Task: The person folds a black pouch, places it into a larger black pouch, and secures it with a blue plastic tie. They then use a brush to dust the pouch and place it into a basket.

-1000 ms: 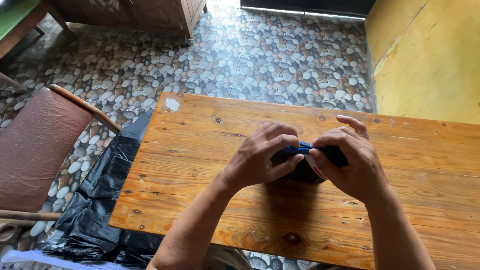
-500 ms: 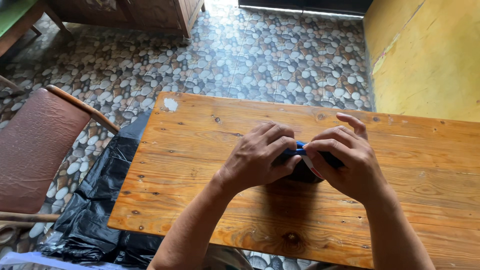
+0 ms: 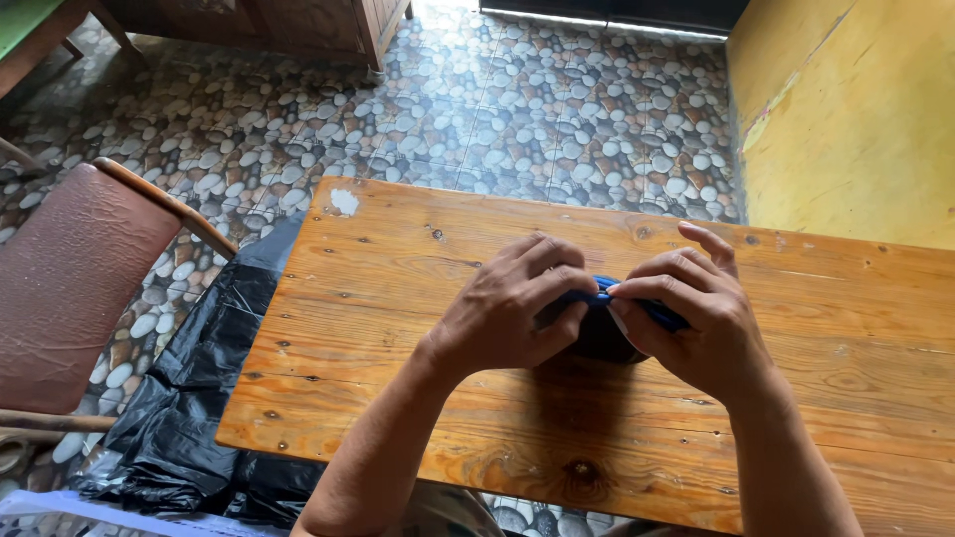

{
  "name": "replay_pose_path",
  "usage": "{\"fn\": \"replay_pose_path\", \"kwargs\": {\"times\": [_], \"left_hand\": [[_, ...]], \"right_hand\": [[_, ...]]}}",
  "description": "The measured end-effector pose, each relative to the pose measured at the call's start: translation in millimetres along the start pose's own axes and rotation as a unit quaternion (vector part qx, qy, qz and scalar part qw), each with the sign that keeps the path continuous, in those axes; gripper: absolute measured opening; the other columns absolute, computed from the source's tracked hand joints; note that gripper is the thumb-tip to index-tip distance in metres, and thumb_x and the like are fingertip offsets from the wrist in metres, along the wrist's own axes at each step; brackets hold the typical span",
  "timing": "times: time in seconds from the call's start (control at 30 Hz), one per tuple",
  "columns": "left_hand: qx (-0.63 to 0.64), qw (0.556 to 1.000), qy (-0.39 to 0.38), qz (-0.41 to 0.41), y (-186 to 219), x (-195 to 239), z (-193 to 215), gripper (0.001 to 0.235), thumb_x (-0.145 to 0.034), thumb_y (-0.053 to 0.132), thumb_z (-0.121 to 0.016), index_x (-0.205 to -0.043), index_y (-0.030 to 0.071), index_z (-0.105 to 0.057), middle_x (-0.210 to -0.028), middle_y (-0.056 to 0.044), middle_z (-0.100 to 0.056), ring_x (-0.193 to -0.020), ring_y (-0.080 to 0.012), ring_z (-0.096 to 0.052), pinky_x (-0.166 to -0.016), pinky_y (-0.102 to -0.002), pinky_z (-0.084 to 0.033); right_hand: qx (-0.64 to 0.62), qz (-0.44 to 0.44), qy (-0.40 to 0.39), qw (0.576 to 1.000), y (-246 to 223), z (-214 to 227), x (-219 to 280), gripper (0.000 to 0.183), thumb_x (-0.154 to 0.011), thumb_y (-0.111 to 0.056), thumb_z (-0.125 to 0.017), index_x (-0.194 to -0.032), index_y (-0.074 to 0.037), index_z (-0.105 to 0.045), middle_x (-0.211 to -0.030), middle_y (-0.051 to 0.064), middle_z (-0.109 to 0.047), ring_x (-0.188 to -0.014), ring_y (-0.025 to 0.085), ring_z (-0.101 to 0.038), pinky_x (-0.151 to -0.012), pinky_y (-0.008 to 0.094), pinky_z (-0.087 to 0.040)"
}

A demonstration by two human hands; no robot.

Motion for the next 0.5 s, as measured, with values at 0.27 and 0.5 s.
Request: {"fn": "replay_pose_path", "kwargs": {"times": [0.27, 0.5], "left_hand": [[0.019, 0.998, -0.026, 0.045, -15, 6, 10, 0.024, -0.089, 0.015, -0.064, -0.112, 0.011, -0.067, -0.096, -0.008, -0.06, -0.09, -0.0327, -0.065, -0.078, -0.046, -0.057], [-0.012, 0.998, -0.036, 0.041, -7, 0, 13, 0.011, -0.094, 0.01, -0.064, -0.104, 0.009, -0.067, -0.094, -0.009, -0.062, -0.09, -0.0322, -0.067, -0.076, -0.044, -0.058]], "right_hand": [[0.002, 0.001, 0.006, 1.0, 0, 0, 1, 0.008, -0.086, -0.008, -0.078, -0.092, -0.011, -0.074, -0.089, 0.003, -0.071, -0.085, 0.022, -0.068, -0.115, 0.048, -0.038], [0.001, -0.003, 0.009, 1.0, 0, 1, 0, 0.01, -0.084, -0.006, -0.079, -0.092, -0.01, -0.074, -0.088, 0.005, -0.071, -0.083, 0.023, -0.068, -0.114, 0.05, -0.038]]}}
Point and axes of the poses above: each hand's wrist, its own x-axis away from the middle knuckle, its own z-axis out of the back of the hand, y = z × x, the point moved 7 cm from there along -x, towards the middle knuckle
